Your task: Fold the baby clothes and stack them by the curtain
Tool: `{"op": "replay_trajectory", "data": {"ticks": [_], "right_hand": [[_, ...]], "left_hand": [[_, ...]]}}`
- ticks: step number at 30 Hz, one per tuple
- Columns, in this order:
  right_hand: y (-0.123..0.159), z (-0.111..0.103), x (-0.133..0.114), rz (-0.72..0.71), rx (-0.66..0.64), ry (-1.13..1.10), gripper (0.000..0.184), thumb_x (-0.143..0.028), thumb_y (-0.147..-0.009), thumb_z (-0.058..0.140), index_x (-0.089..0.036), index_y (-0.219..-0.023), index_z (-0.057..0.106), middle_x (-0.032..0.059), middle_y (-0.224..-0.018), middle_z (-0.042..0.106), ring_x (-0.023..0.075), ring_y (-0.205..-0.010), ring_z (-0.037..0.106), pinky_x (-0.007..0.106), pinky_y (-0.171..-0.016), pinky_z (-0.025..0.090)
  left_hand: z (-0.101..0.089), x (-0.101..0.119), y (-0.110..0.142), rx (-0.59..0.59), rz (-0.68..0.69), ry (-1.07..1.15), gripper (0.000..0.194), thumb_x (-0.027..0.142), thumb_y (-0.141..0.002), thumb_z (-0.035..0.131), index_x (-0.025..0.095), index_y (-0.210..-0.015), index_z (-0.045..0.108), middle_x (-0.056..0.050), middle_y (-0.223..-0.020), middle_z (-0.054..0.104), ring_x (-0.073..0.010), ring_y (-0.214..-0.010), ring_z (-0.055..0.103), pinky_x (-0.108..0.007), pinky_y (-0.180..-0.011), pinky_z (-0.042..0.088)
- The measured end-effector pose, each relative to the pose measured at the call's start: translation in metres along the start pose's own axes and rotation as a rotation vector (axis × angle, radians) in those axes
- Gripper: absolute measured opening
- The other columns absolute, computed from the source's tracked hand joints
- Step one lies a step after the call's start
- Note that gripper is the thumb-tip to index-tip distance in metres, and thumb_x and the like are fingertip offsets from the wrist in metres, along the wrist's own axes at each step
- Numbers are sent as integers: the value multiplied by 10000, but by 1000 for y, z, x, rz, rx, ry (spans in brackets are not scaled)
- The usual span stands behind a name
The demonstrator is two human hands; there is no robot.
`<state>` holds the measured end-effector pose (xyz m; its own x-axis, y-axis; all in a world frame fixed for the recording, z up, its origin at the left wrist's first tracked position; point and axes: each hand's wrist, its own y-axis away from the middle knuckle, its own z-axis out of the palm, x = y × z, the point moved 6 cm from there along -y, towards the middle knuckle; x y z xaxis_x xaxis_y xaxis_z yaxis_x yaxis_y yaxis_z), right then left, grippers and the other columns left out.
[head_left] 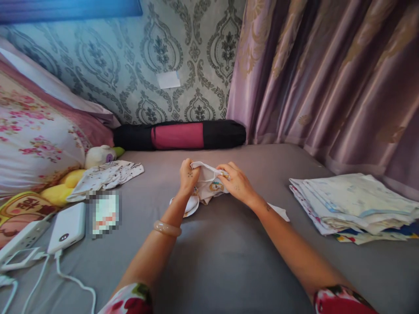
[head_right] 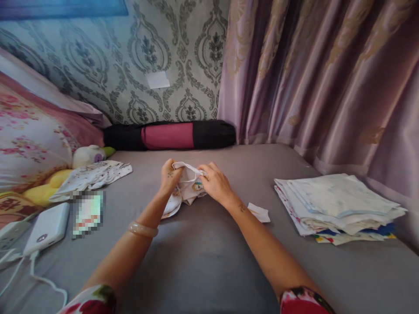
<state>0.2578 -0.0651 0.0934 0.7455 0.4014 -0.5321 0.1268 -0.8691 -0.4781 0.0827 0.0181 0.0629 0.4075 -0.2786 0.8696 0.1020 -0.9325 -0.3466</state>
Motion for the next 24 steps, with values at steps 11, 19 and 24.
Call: {"op": "replay_trajectory", "data": {"ticks": [11, 19, 24], "right_hand": [[-10, -3, 31, 148, 87, 186, 117, -254, -842, 547, -212, -910, 633, 57, -950, 625, 210, -885, 594, 306, -768, 440], [-11, -7, 27, 98, 121, 130, 138, -270, -843, 559, -232, -933, 657, 52, -963, 626, 210, -888, 601, 312, -787, 445], [-10, -14, 33, 53, 117, 65, 154, -283, -851, 570, -235, -956, 671, 47, -953, 625, 201, -881, 606, 315, -818, 447]], "left_hand": [[-23, -2, 11, -28, -63, -12, 433, 486, -696, 709, 178, -957, 553, -60, -978, 585, -187, -910, 564, -321, -807, 444], [-21, -2, 54, -99, 101, -345, 229, 304, -718, 680, 205, -836, 511, -14, -823, 583, -181, -802, 571, -317, -753, 456], [-36, -11, 38, -156, -11, -328, 202, 167, -761, 533, 173, -941, 625, -27, -771, 656, -171, -761, 620, -285, -736, 456]]}}
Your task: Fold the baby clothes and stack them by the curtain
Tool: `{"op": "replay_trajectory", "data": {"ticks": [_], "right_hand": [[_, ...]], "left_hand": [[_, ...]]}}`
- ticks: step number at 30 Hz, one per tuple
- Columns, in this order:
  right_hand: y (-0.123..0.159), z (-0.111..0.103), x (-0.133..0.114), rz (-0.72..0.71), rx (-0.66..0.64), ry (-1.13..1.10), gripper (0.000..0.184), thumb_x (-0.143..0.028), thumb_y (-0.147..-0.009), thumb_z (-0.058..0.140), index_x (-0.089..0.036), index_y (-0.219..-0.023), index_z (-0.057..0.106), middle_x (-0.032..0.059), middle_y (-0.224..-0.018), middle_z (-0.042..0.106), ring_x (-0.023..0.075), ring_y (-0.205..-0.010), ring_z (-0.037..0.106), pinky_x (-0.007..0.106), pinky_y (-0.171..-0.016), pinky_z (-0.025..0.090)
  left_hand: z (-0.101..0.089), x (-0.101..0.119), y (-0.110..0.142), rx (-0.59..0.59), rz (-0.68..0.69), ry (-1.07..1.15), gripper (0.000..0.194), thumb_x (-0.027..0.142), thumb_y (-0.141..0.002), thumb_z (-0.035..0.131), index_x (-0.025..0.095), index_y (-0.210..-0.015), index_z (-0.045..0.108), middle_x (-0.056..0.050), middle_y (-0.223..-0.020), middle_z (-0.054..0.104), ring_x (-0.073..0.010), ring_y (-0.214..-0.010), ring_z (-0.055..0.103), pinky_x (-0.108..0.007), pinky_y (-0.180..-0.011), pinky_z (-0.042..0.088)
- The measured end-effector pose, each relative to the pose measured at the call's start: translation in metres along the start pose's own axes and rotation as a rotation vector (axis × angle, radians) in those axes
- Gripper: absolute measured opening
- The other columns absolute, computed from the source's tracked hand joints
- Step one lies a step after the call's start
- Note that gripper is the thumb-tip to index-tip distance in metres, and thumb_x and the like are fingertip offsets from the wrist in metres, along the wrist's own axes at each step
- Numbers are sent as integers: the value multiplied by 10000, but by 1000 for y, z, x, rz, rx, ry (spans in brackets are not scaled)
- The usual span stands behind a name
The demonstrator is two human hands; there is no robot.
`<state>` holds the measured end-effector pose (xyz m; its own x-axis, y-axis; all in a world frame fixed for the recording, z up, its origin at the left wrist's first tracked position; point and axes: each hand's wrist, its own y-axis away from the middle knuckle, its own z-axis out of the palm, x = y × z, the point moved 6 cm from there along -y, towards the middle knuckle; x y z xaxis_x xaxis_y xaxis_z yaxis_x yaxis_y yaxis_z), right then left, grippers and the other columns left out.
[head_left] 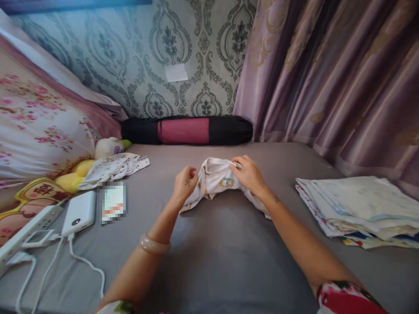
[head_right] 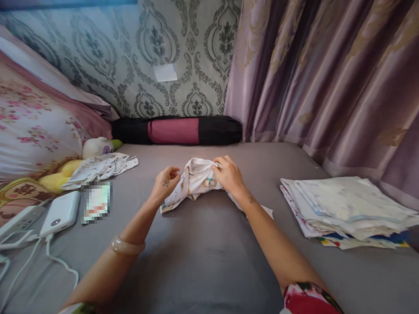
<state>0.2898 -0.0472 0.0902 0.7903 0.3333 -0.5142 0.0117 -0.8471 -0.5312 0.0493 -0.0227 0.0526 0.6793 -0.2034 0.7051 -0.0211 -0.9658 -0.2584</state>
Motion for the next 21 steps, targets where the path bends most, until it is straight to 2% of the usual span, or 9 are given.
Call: {"op": "replay_trajectory", "data": {"ticks": [3, 7, 10, 12, 14, 17, 21], "right_hand": [[-2, -2, 2, -46, -29, -53, 160, -286, -857, 577, -228, -972, 672, 44, -953, 626, 194, -903, 607, 310, -839, 444], [-2, -3, -1, -60, -37, -66, 163, -287, -864, 582, -225, -982, 676, 42, -948, 626, 187, -880, 606, 306, -828, 446], [0, -3, -4, -59, -35, -44, 158, -290, -877, 567, -239, -976, 680, 37, -949, 619, 177, -832, 600, 303, -795, 452], [1, -4, -5, -58, -34, -29, 158, -298, -888, 551, -251, -969, 678, 35, -955, 611, 174, -815, 596, 298, -761, 457], [1, -5, -4, -60, -23, -30, 163, -307, -900, 532, -257, -971, 669, 39, -974, 601, 178, -832, 595, 291, -726, 460], [0, -8, -2, -73, 4, -57, 168, -313, -909, 512, -258, -987, 652, 52, -1016, 585, 192, -893, 592, 285, -696, 463], [-6, -11, -8, -106, 43, -93, 161, -309, -908, 500, -254, -986, 630, 49, -999, 599, 194, -904, 588, 298, -745, 454]], "left_hand": [[-10, -1, -7, -17, -36, -45, 209, 230, -774, 535, 166, -907, 683, -51, -789, 687, -191, -785, 638, -287, -732, 451], [4, -2, -7, -66, -104, -9, 304, 403, -734, 634, 146, -888, 687, -73, -800, 694, -202, -766, 639, -274, -671, 448], [22, -6, -6, -87, -158, 34, 207, 339, -733, 619, 153, -803, 677, -57, -731, 676, -185, -717, 628, -258, -637, 434], [24, -10, -8, -64, -180, 74, 156, 302, -737, 589, 164, -745, 660, -41, -680, 653, -178, -687, 615, -254, -616, 422], [14, -15, -13, 15, -196, 141, 150, 307, -729, 582, 169, -731, 640, -26, -648, 626, -172, -664, 599, -249, -597, 414], [-15, -21, -23, 164, -210, 292, 145, 313, -700, 589, 173, -739, 602, -2, -626, 585, -153, -622, 563, -236, -565, 404], [-50, -11, -31, 205, -157, 464, 128, 285, -688, 579, 180, -757, 556, 28, -615, 527, -116, -563, 499, -212, -520, 373]]}}
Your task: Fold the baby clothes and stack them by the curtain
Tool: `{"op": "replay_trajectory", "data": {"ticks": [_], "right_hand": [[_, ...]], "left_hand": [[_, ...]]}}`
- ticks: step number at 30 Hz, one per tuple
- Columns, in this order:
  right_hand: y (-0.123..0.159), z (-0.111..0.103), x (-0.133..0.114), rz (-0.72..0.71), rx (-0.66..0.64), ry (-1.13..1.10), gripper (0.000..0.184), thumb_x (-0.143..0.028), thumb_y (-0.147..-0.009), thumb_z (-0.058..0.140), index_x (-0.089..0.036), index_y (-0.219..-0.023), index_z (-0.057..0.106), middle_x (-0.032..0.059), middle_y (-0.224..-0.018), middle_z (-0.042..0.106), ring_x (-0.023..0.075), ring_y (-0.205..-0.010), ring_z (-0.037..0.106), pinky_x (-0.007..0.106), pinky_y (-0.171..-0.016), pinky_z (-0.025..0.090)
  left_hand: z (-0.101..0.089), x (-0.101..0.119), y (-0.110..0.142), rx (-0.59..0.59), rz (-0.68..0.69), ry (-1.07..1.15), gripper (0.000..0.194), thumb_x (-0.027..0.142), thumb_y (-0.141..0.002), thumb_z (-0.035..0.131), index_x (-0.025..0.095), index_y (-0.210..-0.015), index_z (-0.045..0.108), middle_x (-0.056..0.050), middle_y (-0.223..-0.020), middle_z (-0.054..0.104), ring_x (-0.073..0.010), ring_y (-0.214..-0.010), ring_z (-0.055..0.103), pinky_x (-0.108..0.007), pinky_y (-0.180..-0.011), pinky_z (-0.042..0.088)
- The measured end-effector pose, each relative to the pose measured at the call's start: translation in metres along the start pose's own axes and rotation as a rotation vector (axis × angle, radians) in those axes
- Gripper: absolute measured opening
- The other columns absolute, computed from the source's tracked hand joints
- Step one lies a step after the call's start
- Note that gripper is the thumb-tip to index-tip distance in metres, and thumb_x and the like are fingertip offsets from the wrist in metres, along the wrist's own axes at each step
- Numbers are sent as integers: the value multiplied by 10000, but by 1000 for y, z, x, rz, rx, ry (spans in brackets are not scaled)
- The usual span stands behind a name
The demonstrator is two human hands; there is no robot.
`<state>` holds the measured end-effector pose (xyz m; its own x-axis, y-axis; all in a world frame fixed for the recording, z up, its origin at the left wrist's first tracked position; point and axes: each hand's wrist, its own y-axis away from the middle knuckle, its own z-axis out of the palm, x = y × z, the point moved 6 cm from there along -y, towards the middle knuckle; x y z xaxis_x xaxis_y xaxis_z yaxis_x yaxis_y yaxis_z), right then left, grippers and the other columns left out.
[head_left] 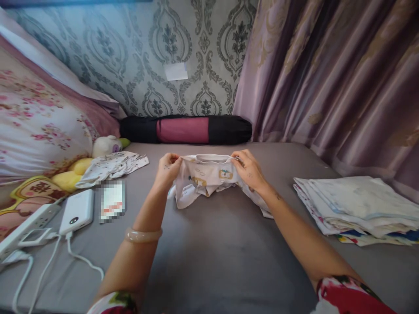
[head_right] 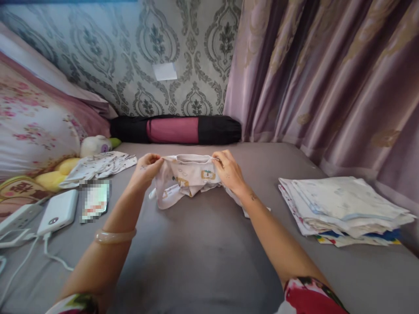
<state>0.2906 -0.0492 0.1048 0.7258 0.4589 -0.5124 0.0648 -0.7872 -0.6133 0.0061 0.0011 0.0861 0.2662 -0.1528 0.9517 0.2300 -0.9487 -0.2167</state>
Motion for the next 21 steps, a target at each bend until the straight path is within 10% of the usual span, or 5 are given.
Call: {"op": "replay_trajectory", "data": {"ticks": [12, 21], "right_hand": [[-27, -48, -49, -26, -231, -3, 271, -393, -869, 549, -216, -1040, 663, 47, -1006, 698, 199, -852, 613, 303, -759, 451], [-53, -83, -69, -75, -346, 75, 309, -467, -841, 596, -207, -953, 718, 17, -818, 695, 172, -745, 600, 284, -669, 422]], "left_hand": [[-34, 94, 19, -441, 238, -229, 363, 475, -665, 720, 170, -860, 718, -39, -751, 663, -166, -695, 588, -243, -568, 434], [-64, 134, 0, -317, 411, -319, 282, 443, -686, 675, 193, -802, 737, -27, -697, 654, -169, -688, 597, -236, -581, 455]]}}
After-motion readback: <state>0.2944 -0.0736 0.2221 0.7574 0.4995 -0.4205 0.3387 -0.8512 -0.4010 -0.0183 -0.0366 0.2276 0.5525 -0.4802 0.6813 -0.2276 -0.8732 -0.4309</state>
